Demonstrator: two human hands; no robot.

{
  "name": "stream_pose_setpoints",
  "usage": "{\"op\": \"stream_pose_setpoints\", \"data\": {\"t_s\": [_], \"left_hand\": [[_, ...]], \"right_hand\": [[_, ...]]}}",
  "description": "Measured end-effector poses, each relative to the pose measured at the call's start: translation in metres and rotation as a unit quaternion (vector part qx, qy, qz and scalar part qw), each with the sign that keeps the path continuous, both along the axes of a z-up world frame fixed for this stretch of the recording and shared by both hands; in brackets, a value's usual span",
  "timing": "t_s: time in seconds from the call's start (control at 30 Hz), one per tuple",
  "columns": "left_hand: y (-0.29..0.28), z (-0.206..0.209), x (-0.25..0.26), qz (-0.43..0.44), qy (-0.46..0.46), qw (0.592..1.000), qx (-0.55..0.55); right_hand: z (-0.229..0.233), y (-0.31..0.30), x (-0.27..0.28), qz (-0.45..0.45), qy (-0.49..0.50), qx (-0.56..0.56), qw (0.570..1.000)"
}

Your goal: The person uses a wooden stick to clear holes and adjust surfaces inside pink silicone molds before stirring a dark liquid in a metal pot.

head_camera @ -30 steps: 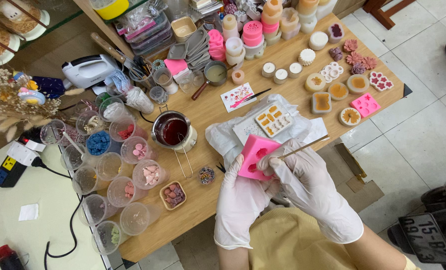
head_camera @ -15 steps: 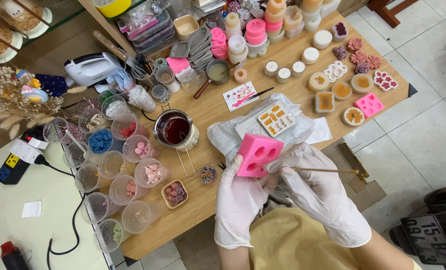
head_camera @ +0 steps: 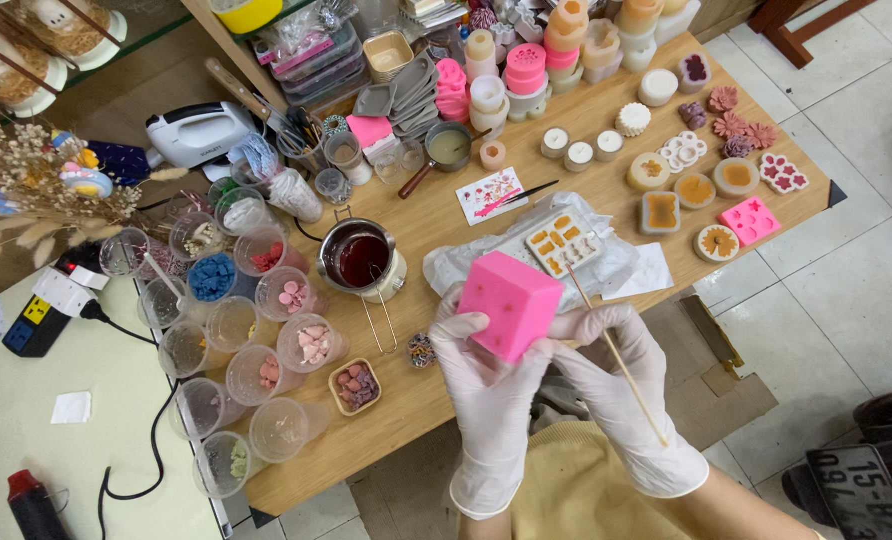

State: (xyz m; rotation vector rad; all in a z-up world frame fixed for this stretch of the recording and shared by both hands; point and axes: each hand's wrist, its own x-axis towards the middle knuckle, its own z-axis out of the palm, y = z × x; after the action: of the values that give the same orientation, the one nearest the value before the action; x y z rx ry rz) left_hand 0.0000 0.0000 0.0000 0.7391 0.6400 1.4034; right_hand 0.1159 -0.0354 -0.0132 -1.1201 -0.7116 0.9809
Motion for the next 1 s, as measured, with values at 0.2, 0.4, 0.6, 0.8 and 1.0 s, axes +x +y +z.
{"op": "stream_pose_setpoints", "data": {"t_s": [0.2, 0.4, 0.6, 0.8, 1.0], "left_hand": [[-0.005, 0.005, 0.012, 0.023, 0.026, 0.998, 0.050], [-0.008, -0.012, 0.025, 0.012, 0.007, 0.998, 0.056], [-0.020, -0.019, 0.033, 0.008, 0.030, 0.996, 0.079], [-0.021, -0.010, 0.036, 0.058, 0.112, 0.983, 0.132], [-0.003, -0.027, 0.032, 0.015, 0.036, 0.999, 0.011]], "right_hand": [[-0.029, 0.002, 0.007, -0.014, 0.160, -0.016, 0.987], [-0.054, -0.009, 0.014, -0.029, 0.106, 0.014, 0.994], [-0.047, -0.006, 0.019, -0.039, 0.152, -0.045, 0.987], [-0.053, -0.014, 0.026, -0.042, 0.116, 0.009, 0.992], [-0.061, -0.013, 0.022, -0.052, 0.064, 0.009, 0.997]]}}
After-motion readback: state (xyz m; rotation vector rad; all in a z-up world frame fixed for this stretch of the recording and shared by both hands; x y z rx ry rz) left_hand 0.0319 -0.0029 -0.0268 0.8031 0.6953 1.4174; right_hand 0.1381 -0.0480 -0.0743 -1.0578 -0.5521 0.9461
